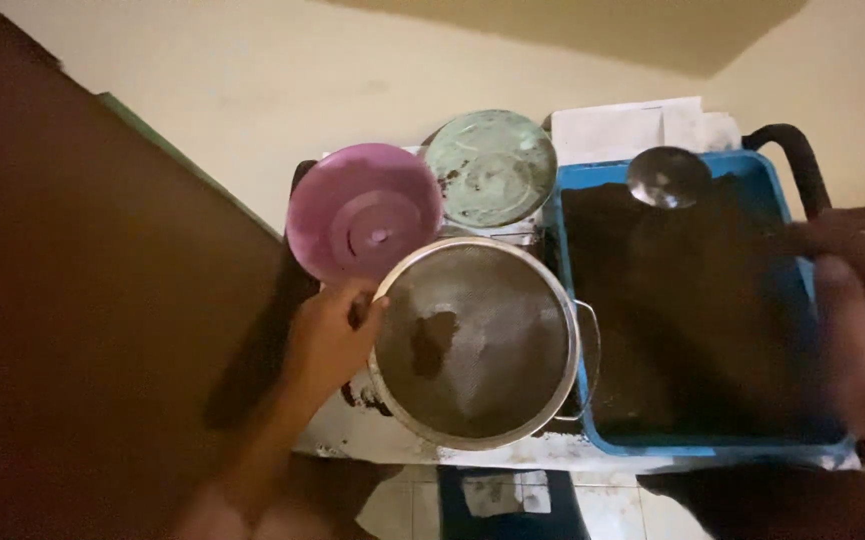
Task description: Sifting dark powder through a fine mesh sieve into a bowl using a spoon to assist the process.
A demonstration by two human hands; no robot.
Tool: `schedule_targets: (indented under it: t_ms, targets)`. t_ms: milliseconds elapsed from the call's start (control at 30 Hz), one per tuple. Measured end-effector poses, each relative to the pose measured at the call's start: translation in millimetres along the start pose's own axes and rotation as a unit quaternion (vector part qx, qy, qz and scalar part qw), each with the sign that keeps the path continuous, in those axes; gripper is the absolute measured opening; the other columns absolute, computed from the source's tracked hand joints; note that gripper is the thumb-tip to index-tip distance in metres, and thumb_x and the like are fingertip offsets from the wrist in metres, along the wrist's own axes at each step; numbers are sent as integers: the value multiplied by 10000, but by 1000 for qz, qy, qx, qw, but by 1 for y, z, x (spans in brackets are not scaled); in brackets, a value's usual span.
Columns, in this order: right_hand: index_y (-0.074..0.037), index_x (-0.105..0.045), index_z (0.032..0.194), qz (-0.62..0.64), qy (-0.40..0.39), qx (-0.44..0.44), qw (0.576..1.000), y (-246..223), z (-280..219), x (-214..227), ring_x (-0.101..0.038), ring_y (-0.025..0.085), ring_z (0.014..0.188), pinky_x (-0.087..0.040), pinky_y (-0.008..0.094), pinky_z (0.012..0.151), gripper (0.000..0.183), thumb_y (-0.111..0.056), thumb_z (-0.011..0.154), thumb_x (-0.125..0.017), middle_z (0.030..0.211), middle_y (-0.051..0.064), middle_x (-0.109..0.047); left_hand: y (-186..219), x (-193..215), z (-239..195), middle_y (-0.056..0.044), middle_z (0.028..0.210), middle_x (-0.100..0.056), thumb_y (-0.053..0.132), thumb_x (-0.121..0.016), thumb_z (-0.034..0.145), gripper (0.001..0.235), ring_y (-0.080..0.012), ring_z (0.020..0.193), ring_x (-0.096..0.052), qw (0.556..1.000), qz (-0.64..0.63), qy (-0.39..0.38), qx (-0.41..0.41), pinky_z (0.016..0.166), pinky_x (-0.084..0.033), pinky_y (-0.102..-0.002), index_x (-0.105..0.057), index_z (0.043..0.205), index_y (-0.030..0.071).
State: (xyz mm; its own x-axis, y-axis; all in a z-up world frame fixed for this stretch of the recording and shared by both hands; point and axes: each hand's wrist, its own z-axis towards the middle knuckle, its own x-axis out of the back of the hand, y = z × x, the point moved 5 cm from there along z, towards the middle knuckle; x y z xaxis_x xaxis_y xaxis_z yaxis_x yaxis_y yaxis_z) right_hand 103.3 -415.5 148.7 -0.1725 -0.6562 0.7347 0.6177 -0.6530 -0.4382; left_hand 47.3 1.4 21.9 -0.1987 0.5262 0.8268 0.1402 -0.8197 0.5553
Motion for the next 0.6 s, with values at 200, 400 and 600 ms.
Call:
schedule_targets:
  t_ms: [200,400,600]
  targets:
    - [115,-710,1275,-131,49,0,990,56,-4,-7,-618,422,1176,-449,517,1065,202,33,1192,-546,1249,301,-649,-14,-8,-1,-48,859,-747,250,-715,921,138,-264,712,-667,997,-11,33,-64,668,-486,-414,-723,994,133]
    - [-161,-757,1065,-309,-28,-91,946,100,13,-11,-630,354,1072,-340,551,870,310,-243,1146,-470,1049,98,-753,-22,-13,1,-54,848,-777,277,-695,913,152,-244,732,-721,1000,-6,0,-27,708,-526,-395,-741,977,147]
    - [-109,-700,821,-317,-65,-171,931,125,14,-18,-604,310,875,-244,471,822,408,-220,1099,-423,794,94,-656,-14,-6,0,-36,828,-737,253,-713,912,137,-230,755,-674,1000,8,1,5,746,-496,-384,-747,988,144]
